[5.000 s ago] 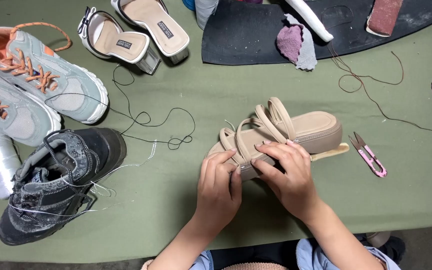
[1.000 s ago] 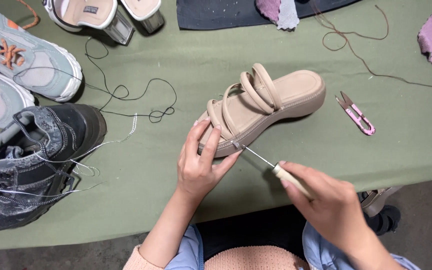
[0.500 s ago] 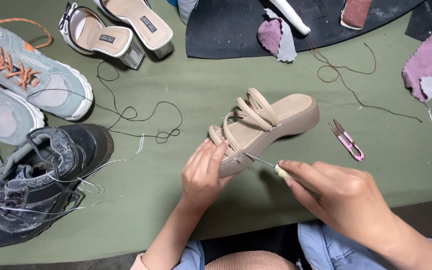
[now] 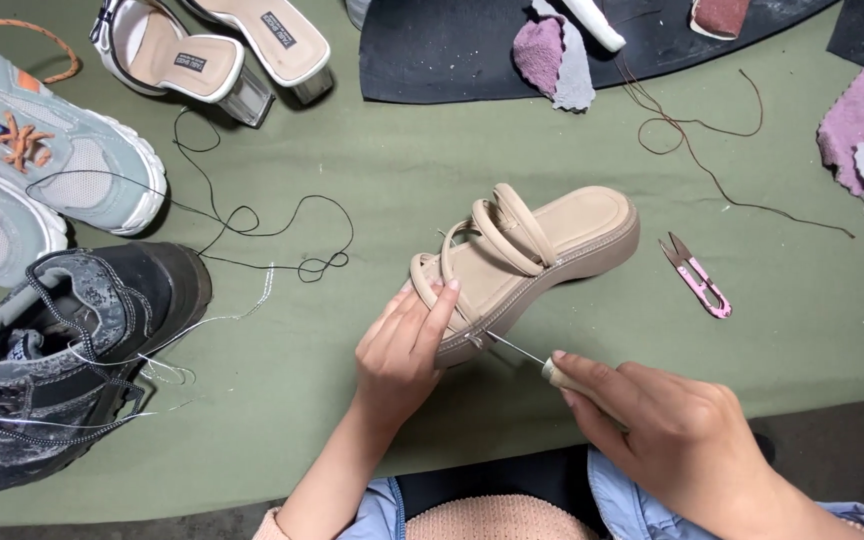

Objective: The person uses a stitching awl to puncture holes in the side of a beige sandal and then threads a needle through the holes to sew the strap. The person pulls the thread tight and continues the stitching process along the edge of the sandal.

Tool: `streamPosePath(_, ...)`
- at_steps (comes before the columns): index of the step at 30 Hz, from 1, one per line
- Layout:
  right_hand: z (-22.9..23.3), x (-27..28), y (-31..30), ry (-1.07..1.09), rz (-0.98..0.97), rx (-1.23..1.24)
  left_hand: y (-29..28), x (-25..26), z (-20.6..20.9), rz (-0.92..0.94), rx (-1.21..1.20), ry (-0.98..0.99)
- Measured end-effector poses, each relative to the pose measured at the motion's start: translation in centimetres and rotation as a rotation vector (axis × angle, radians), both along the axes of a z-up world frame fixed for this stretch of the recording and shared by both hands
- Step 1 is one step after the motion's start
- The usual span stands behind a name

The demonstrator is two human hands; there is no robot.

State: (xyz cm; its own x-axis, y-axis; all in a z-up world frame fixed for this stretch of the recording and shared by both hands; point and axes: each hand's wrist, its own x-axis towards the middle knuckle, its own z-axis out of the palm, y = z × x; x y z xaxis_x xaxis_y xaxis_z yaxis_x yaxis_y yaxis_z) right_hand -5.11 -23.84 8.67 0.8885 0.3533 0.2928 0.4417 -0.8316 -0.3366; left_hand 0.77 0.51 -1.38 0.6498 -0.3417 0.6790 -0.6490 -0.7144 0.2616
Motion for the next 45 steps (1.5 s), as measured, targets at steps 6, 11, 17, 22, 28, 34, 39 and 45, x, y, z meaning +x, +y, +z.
streamPosePath(6, -1.4, -1.1, 0.2, -0.004, -0.004, 0.058, -0.2, -0.2, -0.8, 0.013, 0.029, -0.082)
streamPosePath(11, -1.5, -1.5, 0.3, -0.007, -0.019, 0.040, -0.2, -0.3, -1.1, 0.002, 0.009, -0.086)
streamPosePath(17, -1.5, -1.8, 0.4, 0.002, -0.035, 0.029, -0.3, -0.3, -1.2, 0.008, 0.008, -0.105)
streamPosePath(22, -1.6, -1.9, 0.4, 0.011, -0.041, 0.023, -0.2, -0.3, -1.1, 0.017, 0.020, -0.102)
streamPosePath(28, -1.7, -2.1, 0.4, 0.005, -0.046, -0.007, -0.2, -0.3, -1.1, 0.015, 0.023, -0.103)
streamPosePath(34, -1.7, -2.4, 0.9, -0.024, -0.096, -0.143, -0.2, -0.2, -0.8, 0.010, 0.018, -0.102)
streamPosePath(39, -1.4, -2.5, 1.9, -0.141, -0.143, -0.363, -0.3, -0.1, -0.4, 0.005, -0.003, -0.107)
streamPosePath(45, -1.5, -2.5, 2.2, -0.120, -0.142, -0.442, -0.1, -0.2, -0.6, 0.003, 0.026, -0.101)
